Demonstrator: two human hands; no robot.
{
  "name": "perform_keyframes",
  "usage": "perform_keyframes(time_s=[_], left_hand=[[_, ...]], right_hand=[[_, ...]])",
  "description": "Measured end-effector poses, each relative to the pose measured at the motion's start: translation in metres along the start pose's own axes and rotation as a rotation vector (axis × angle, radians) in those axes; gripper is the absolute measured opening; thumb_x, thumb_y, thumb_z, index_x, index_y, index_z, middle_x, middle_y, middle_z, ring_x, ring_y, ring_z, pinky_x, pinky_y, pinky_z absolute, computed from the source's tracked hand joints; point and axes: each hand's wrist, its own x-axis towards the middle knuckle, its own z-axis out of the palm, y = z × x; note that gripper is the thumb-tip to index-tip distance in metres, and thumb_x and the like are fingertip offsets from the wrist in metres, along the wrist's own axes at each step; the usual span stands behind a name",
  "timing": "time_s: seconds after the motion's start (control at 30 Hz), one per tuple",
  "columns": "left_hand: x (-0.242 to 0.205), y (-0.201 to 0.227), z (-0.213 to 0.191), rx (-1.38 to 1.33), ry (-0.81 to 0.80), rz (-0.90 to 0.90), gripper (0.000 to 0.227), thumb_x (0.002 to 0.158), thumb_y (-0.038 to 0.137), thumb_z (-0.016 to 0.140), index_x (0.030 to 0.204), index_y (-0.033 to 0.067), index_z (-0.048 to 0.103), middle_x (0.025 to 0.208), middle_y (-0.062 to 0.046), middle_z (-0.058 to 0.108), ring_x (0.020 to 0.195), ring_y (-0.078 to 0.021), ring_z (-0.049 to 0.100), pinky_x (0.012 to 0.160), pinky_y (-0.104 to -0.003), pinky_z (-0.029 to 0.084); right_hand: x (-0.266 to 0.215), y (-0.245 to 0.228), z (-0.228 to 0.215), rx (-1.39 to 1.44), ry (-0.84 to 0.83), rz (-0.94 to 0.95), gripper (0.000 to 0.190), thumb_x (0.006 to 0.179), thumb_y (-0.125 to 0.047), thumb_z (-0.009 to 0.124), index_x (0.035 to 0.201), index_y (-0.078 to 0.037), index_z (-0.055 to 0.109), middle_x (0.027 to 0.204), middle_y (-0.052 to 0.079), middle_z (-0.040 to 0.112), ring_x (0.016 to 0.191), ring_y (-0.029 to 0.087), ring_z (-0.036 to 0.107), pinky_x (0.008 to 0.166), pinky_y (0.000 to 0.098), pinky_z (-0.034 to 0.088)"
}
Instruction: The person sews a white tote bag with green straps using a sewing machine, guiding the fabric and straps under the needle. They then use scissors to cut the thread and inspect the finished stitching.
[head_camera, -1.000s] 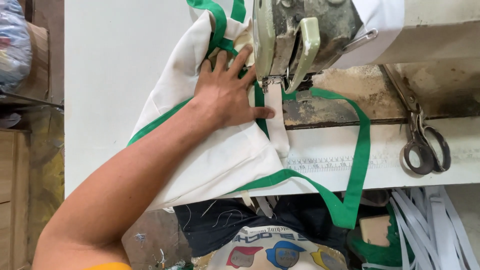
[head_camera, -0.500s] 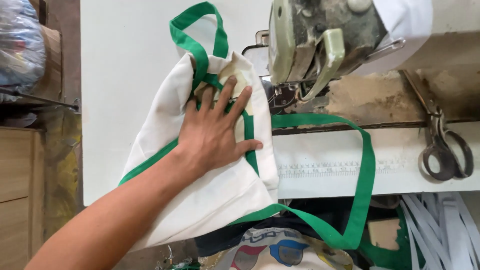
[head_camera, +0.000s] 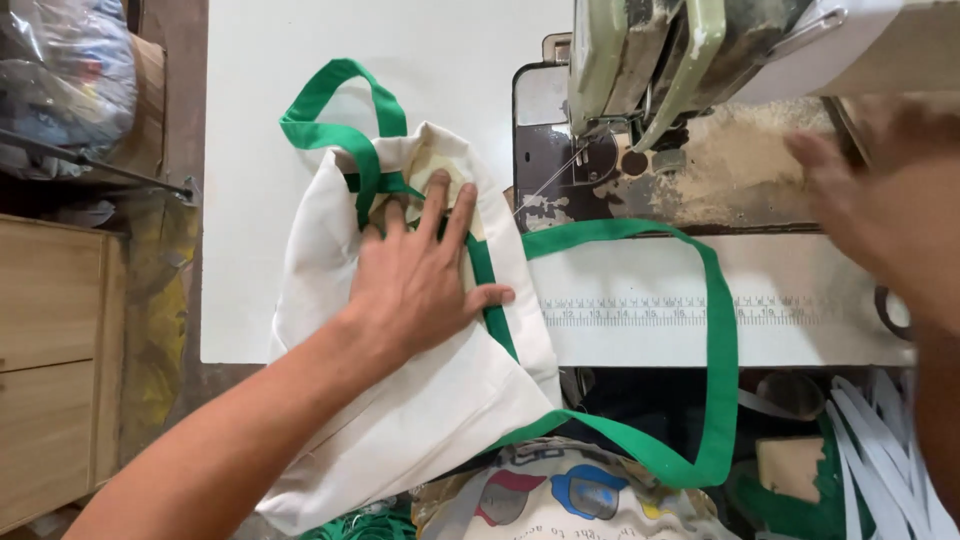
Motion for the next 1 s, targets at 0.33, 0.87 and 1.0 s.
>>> perform_keyframes(time_s=[0.33,0.87,1.0], left_hand=[[0.085,-0.010,-0.040,-0.388,-0.081,0.340,0.049,0.116,0.043,0.065,0.093,0.0004,0.071,0.106,-0.018,0.073,0.098,-0.0368,0.070,0.081,-0.054,0.060],[0.113,-0.022,-0.028,-0.781,-0.249,0.282,0.022,0.104,0.034,0.077,0.087,0.0195,0.076,0.085,0.007,0.071,0.085,-0.0159,0.058,0.081,-0.035,0.049],[0.117,-0.021,-0.021,-0.765,-0.239,0.287,0.019,0.102,0.034,0.078,0.088,0.0209,0.079,0.085,0.009,0.075,0.084,-0.0132,0.060,0.080,-0.033,0.050]], right_hand=[[0.007,-0.042,0.039,0.002,0.059,-0.166,0.051,0.143,-0.047,0.036,0.140,-0.004,0.063,0.127,0.022,0.067,0.077,0.021,0.073,0.052,0.0282,0.062],[-0.046,-0.173,-0.046,0.309,-0.234,-0.565,0.032,0.118,-0.042,0.049,0.125,-0.011,0.051,0.076,0.005,0.064,0.051,0.033,0.065,0.044,0.0520,0.058],[-0.057,-0.186,-0.021,0.269,0.018,-0.722,0.029,0.120,-0.039,0.049,0.108,-0.014,0.052,0.075,0.001,0.062,0.045,0.030,0.060,0.039,0.0496,0.055]])
